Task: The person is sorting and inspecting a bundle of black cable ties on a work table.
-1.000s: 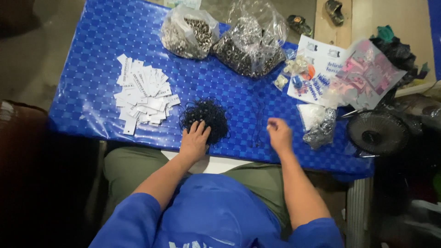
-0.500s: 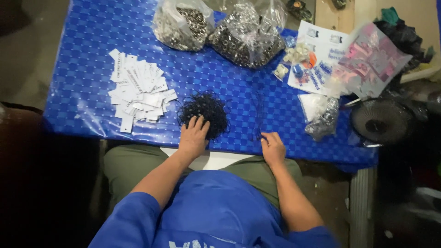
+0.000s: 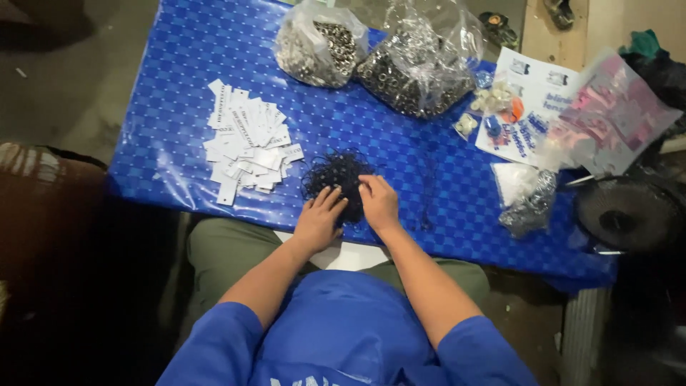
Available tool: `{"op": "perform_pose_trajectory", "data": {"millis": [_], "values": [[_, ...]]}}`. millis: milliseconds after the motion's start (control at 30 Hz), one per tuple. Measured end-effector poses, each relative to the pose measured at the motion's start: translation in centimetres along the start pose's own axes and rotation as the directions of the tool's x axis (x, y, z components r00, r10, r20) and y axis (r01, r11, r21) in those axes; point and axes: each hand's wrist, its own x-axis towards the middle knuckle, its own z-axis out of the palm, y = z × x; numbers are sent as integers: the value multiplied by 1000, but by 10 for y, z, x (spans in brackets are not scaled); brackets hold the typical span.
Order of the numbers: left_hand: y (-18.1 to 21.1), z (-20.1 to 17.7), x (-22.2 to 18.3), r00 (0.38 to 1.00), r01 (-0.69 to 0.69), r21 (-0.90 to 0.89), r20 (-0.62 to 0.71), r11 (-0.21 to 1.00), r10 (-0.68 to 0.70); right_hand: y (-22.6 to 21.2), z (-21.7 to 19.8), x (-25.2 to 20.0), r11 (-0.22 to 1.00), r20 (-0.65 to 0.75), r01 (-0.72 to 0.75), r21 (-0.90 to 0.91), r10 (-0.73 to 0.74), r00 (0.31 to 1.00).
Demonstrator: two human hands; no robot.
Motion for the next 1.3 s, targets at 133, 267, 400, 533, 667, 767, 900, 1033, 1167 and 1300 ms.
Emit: {"op": "perform_pose_trajectory", "data": {"millis": [133,267,400,533,667,767,900,1033,1167,1300], "values": [[-5,5,0,1000,-20,18,-3,1000,20,-10,19,17,993,-5,116,-36,-116,993],[-1,-2,-4,999,-27,10,23,1000,27,-8,36,15,943,12,231,-239,-235,972],[-2,0,-3,1000,-20,-1,19,1000,20,4,38,12,913,-69,127,-389,-166,984],[-3,-3,-3,998,-12,-3,69,1000,12,21,33,-1,937,148,-6,-350,61,987],[0,-4,-5,999,-10,-8,46,1000,11,0,-4,-5,975,103,-212,61,205,973],[-2,0,-3,1000,-17,-4,23,1000,17,-10,-32,-11,956,35,-248,159,245,969],[2,2,-3,1000,-5,2,18,1000,5,-21,-71,-13,972,-51,-150,182,162,985],[3,4,1,1000,0,19,26,1000,0,-52,-117,2,980,-46,-58,192,69,997],[8,-4,-2,998,32,-1,57,999,-32,-95,-164,11,979,-19,48,197,-46,999],[7,4,1,998,33,21,45,999,-34,-126,-210,16,992,-95,93,80,-85,992]]}}
